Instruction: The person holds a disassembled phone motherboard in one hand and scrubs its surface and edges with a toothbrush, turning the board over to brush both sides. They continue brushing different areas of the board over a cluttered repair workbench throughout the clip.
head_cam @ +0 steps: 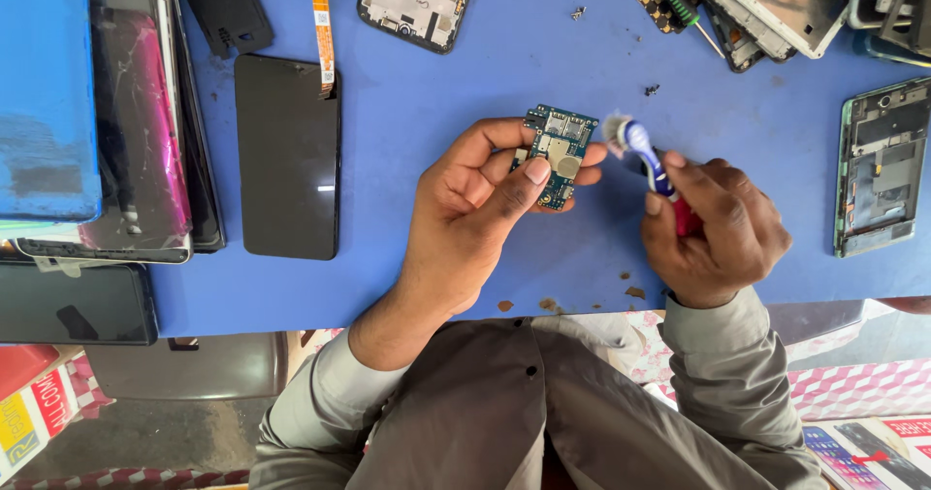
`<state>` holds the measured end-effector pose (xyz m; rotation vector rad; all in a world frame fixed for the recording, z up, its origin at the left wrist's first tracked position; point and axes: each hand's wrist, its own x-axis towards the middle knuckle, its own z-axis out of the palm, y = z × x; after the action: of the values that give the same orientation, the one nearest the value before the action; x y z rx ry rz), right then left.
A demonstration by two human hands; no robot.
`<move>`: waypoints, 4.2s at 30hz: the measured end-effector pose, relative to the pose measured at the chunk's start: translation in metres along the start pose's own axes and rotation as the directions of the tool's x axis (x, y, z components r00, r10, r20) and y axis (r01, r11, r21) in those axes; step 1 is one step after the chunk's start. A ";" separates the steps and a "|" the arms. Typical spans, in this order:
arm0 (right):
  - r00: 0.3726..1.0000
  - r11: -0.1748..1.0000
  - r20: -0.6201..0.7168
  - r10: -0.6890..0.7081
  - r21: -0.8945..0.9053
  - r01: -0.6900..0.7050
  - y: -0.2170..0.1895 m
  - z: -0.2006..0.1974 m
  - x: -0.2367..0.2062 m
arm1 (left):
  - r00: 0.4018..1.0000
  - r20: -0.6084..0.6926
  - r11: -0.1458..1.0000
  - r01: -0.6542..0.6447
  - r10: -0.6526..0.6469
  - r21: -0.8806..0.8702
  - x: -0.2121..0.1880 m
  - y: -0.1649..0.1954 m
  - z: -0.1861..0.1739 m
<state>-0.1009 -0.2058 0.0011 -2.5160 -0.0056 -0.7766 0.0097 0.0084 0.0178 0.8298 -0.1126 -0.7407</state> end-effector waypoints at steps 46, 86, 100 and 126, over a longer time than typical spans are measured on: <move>0.982 0.988 0.151 -0.116 0.115 0.099 0.002 -0.003 0.009 | 0.964 -0.213 0.985 -0.170 0.159 -0.035 -0.001 -0.005 0.000; 0.988 0.994 0.111 -0.103 0.044 0.099 0.005 -0.002 0.006 | 0.955 -0.195 0.974 -0.227 0.223 0.000 -0.002 -0.010 0.001; 0.987 0.992 0.093 -0.130 0.015 0.129 0.006 -0.002 0.007 | 0.971 -0.141 0.981 -0.196 0.192 -0.011 -0.002 -0.012 -0.001; 0.996 0.996 0.049 -0.075 -0.053 0.078 0.001 -0.004 0.002 | 0.967 -0.154 0.979 -0.203 0.202 0.007 -0.003 -0.008 0.000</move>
<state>-0.1011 -0.2093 0.0043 -2.5988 -0.0990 -0.7568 0.0033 0.0064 0.0130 0.8505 -0.0543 -0.4827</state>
